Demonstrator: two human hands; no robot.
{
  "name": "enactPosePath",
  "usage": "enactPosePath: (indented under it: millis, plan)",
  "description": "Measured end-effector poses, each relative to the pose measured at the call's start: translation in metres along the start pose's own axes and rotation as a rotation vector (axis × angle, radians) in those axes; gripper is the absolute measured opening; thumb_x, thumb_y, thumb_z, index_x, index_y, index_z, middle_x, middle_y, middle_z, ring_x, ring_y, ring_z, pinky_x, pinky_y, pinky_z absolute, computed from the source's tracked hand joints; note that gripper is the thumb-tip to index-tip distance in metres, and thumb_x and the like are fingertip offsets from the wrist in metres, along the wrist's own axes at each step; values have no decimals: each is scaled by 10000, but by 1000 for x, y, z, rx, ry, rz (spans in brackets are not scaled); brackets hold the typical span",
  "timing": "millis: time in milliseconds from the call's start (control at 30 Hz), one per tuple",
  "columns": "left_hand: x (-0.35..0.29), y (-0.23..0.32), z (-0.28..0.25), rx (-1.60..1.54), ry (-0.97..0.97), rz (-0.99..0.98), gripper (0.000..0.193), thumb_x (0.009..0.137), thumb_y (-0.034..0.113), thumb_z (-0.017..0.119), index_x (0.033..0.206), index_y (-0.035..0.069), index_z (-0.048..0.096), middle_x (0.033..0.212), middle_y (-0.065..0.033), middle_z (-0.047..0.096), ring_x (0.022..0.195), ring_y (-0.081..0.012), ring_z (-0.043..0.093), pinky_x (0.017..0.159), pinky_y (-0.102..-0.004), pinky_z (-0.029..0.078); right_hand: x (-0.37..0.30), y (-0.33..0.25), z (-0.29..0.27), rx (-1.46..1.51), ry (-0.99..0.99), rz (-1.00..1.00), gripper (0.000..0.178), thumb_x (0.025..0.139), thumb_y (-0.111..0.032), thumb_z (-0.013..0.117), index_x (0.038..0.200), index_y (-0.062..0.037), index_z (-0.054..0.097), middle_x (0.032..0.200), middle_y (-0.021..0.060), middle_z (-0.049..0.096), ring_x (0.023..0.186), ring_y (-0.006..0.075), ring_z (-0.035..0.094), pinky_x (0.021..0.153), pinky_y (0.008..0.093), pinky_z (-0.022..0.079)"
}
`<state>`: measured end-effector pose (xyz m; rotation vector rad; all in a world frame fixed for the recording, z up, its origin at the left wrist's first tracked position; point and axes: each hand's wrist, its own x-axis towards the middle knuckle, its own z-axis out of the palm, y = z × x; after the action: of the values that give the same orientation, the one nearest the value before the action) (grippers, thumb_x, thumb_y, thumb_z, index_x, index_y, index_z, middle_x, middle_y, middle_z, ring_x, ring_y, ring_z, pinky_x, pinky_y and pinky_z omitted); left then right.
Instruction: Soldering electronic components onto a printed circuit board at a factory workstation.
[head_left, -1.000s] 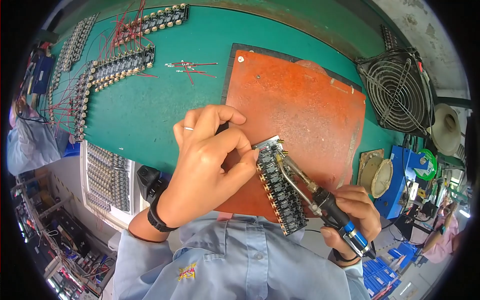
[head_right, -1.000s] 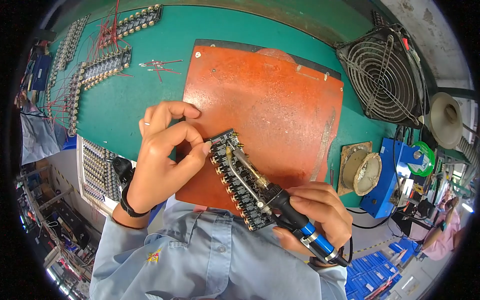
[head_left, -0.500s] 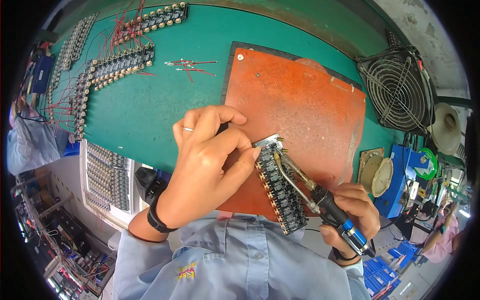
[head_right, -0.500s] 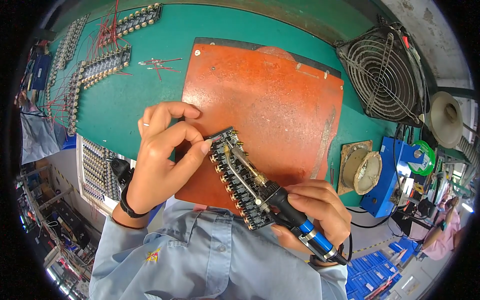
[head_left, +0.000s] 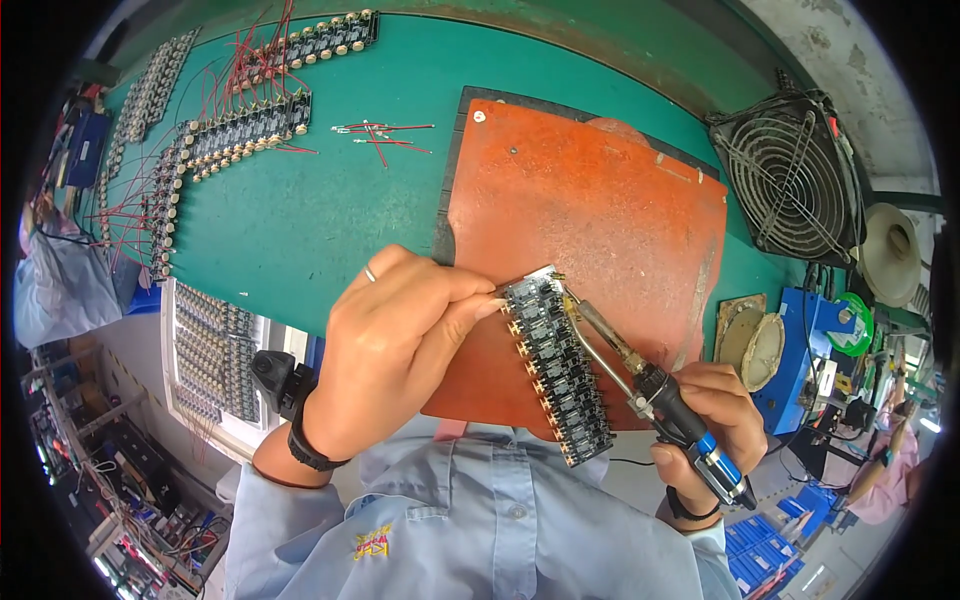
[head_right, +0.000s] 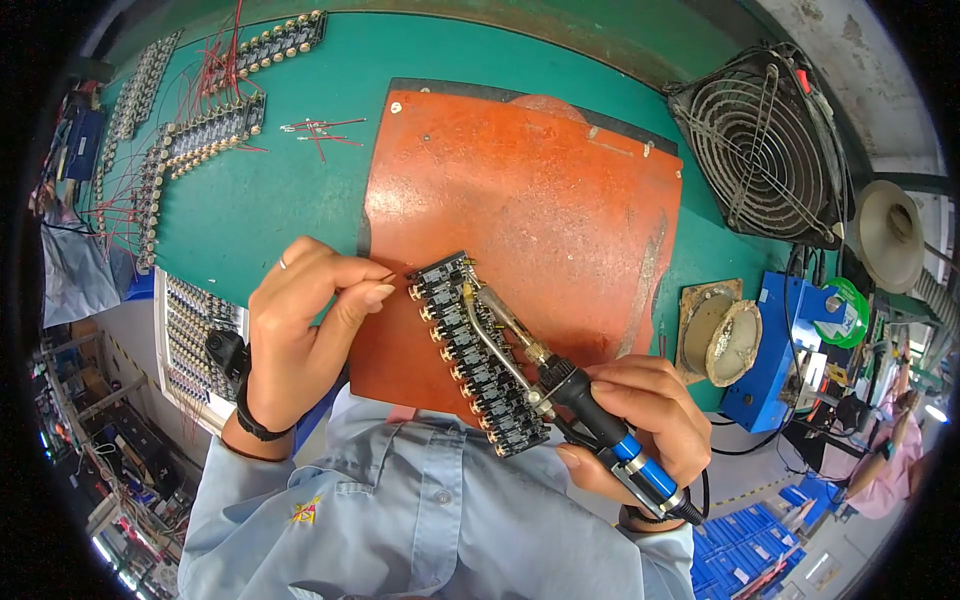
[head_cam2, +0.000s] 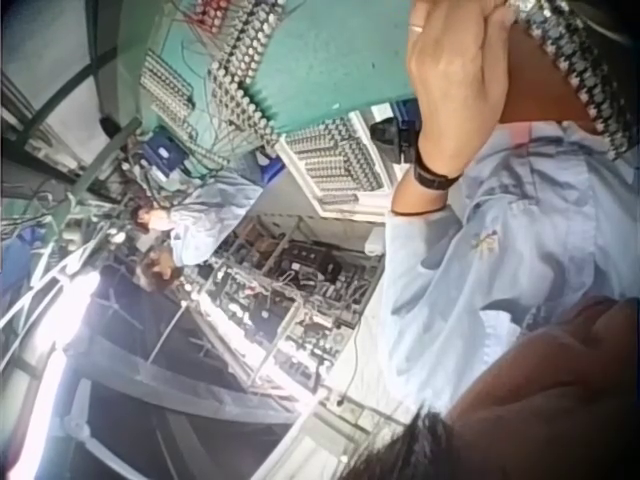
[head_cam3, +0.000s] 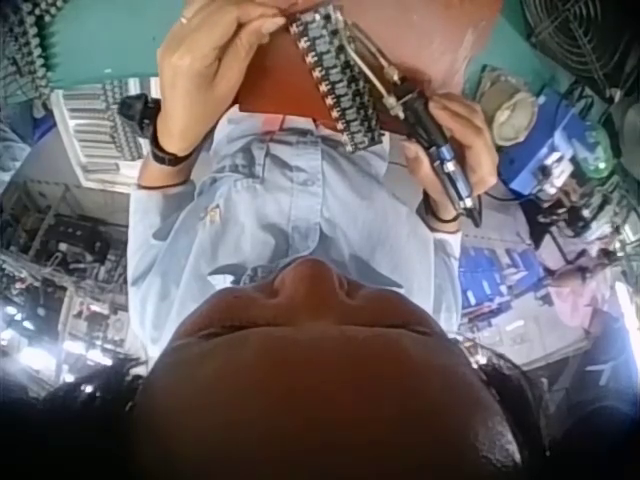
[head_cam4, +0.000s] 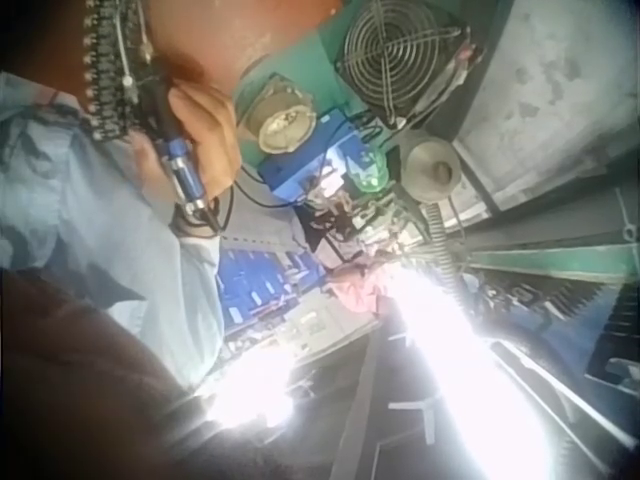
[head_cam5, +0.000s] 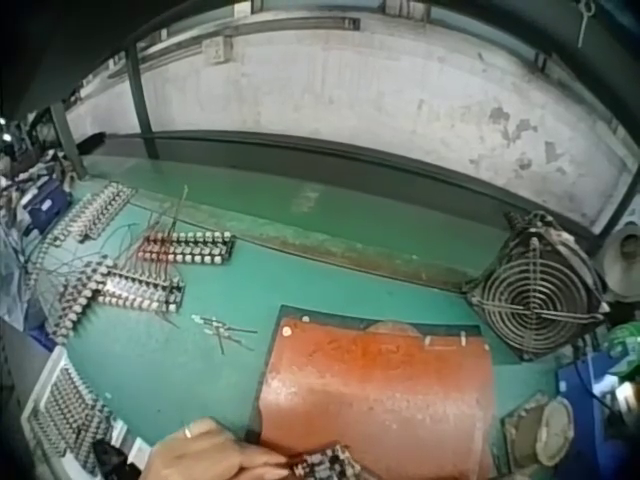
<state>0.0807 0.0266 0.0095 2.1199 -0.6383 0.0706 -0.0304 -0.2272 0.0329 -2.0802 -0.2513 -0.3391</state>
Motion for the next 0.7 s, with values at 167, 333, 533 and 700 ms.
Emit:
enactPosePath:
  millis: [167, 333, 533, 700]
  plan:
    - [-2, 0, 5, -49, -16, -30, 75, 793, 65, 693, 791, 46, 621, 707, -60, 590, 633, -251, 497, 679, -331, 384, -1, 1, 0, 3, 4, -7, 473, 636, -200, 855, 967, 38, 615, 887, 204, 653, 798, 304, 656, 699, 376, 522]
    - [4, 0, 8, 49, -88, -48, 115, 785, 69, 690, 736, 56, 587, 668, -44, 563, 630, -228, 478, 686, -341, 337, -2, 0, 0, 0, 1, -1, 473, 638, -206, 854, 966, 37, 615, 882, 201, 653, 798, 304, 657, 698, 375, 522]
    - [4, -4, 12, 111, -82, -19, 164, 758, 79, 700, 695, 70, 549, 644, -26, 539, 620, -212, 459, 684, -345, 302, -1, 0, 1, -2, -19, 6, 469, 630, -201, 857, 960, 35, 620, 871, 196, 655, 797, 301, 657, 697, 373, 523]
    - [5, -4, 13, 116, -74, -11, 191, 751, 68, 704, 669, 75, 532, 616, -12, 503, 595, -189, 437, 680, -330, 299, 4, -3, 5, -18, -66, 21, 448, 617, -169, 857, 947, 31, 629, 870, 188, 658, 795, 302, 657, 701, 375, 526]
